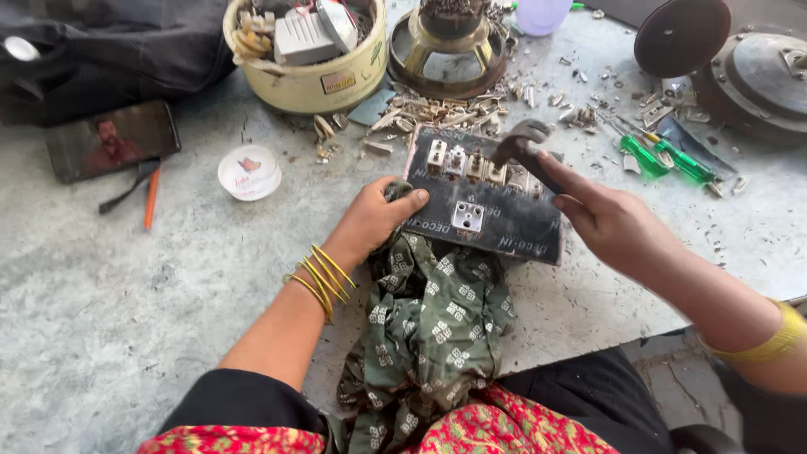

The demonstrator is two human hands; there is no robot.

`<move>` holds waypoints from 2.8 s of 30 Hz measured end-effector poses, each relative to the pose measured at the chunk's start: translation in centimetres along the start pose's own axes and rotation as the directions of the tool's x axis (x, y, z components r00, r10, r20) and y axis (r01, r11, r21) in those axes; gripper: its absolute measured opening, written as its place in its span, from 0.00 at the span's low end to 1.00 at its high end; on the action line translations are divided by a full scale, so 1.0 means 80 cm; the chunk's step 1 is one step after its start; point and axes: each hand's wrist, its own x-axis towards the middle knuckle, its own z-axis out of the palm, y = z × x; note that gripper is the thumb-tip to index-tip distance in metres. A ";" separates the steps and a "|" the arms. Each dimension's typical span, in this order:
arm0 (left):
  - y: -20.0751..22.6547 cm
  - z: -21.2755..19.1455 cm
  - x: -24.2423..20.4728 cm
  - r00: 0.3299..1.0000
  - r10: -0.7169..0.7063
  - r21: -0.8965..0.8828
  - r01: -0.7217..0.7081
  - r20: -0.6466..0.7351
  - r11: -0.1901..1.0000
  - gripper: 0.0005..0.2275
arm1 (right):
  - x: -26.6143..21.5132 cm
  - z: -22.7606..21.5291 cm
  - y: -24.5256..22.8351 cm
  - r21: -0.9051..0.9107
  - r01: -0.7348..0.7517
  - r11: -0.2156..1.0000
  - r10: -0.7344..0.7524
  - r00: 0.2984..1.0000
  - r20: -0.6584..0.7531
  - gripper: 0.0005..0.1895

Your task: The person uses a hammer to break apart a plastic electrical switchboard, removing the internal metal components. They then use a screwdriver to pry and separate smaller plastic pieces from the metal parts on a workbench.

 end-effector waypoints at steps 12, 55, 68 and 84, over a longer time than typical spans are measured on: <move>-0.008 -0.001 0.004 1.000 0.022 0.097 -0.022 -0.003 0.995 0.15 | 0.000 -0.001 0.017 -0.256 -0.048 0.965 0.043 0.999 -0.028 0.10; 0.006 0.000 0.003 0.999 -0.030 0.057 0.028 0.028 0.998 0.15 | -0.005 -0.066 -0.048 0.223 -0.193 0.956 0.195 0.981 0.012 0.32; 0.007 -0.002 0.011 0.997 0.033 -0.020 -0.032 0.070 0.999 0.14 | 0.025 -0.012 -0.025 -0.007 -0.251 0.968 0.243 0.927 0.287 0.34; 0.000 -0.001 0.009 0.998 -0.010 0.031 0.008 0.065 0.999 0.15 | 0.011 -0.037 -0.007 0.019 -0.281 0.959 0.274 0.946 0.172 0.22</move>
